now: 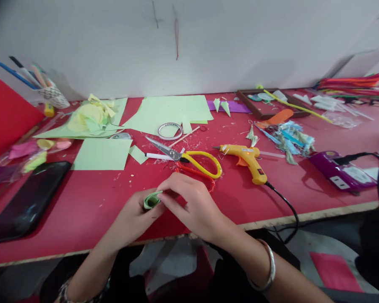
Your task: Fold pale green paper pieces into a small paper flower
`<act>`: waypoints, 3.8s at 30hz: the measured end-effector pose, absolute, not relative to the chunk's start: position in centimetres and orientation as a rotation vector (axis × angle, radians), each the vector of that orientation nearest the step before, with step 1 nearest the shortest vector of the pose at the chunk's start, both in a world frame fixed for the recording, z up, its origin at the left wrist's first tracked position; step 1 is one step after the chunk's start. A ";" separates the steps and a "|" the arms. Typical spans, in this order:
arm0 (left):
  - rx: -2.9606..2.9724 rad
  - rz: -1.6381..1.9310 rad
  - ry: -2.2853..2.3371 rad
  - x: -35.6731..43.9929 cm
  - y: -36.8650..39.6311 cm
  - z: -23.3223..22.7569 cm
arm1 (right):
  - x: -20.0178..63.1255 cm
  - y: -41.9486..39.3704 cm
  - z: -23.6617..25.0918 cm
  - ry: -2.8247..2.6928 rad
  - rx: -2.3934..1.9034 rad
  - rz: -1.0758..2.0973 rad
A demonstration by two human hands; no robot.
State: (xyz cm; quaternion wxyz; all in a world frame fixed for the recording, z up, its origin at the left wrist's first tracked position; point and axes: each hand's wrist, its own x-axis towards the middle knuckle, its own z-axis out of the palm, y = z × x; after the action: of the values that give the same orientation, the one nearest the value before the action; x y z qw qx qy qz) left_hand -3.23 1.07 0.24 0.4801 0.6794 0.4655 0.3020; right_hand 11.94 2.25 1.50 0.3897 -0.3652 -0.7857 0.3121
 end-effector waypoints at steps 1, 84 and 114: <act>1.648 0.733 1.144 -3.2 1.1 0.2 | 12.0 2.2 1.5 -2.008 -0.924 0.789; 1.922 0.540 1.123 -4.3 0.7 0.5 | 13.0 2.5 -0.2 -2.156 -0.753 0.581; 1.970 0.563 1.217 -3.6 0.8 0.1 | 12.0 2.0 0.1 -1.720 -0.925 1.105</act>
State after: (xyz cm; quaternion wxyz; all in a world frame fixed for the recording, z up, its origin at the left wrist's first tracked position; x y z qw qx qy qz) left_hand -3.59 0.80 0.08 0.3702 0.7678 0.4745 0.2195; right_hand 12.04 1.98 0.13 0.4339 -0.3712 -0.6906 0.4438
